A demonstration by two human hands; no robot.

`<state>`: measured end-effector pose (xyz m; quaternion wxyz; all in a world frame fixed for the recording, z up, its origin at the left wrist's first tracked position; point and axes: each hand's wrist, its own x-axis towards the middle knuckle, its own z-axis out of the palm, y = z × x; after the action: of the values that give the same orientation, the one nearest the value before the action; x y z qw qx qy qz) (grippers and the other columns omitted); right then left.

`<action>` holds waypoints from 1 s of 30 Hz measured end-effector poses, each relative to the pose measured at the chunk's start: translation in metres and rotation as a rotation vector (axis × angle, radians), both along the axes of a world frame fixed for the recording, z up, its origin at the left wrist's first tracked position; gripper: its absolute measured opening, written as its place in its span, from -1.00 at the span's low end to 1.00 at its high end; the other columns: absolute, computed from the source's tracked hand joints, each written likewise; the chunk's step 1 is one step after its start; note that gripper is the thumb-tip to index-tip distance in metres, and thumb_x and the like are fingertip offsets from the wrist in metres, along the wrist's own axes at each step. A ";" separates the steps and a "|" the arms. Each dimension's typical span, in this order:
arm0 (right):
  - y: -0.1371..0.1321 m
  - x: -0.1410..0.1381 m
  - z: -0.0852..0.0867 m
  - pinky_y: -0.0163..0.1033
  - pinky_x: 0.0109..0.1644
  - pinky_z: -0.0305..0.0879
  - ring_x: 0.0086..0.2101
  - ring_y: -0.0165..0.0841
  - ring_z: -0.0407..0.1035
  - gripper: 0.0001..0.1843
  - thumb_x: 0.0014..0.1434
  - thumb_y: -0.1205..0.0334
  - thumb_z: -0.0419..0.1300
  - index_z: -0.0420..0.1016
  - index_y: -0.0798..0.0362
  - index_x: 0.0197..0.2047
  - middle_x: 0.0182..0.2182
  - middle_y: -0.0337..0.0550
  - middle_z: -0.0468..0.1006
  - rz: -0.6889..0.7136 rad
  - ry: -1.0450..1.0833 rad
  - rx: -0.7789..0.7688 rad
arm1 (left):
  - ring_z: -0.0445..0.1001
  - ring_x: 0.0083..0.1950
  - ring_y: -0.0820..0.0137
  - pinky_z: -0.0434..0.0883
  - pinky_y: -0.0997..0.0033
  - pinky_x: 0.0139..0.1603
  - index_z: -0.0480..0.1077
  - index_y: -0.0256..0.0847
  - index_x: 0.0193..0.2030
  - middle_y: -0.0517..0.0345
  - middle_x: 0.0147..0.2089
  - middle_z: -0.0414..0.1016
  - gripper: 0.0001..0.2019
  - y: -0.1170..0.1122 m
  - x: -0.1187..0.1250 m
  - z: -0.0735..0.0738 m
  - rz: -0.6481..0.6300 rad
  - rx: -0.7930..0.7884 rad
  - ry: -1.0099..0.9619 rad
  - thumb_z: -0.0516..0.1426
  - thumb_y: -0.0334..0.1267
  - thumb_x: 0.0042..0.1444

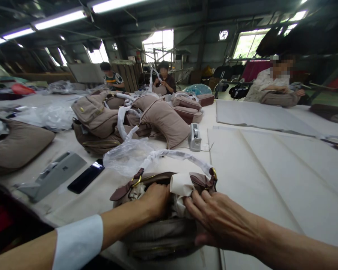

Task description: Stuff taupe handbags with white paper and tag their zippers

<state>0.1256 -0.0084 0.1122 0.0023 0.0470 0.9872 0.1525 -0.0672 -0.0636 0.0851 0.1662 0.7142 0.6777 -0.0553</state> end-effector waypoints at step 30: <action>0.029 0.002 -0.008 -0.07 0.00 0.17 -0.47 -0.33 0.23 -0.77 0.14 0.47 0.04 0.37 0.05 -0.49 -0.54 -0.19 0.41 0.390 0.046 -0.038 | 0.42 0.01 0.16 0.39 0.09 0.05 0.36 -0.28 -0.05 -0.12 0.00 0.44 -0.76 -0.059 -0.053 0.040 -0.350 0.288 0.152 0.02 -0.29 0.17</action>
<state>0.1277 0.0203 0.1039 -0.0488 -0.1417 0.9801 0.1301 -0.1202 -0.1226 0.1250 -0.0007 0.8308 0.5551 -0.0396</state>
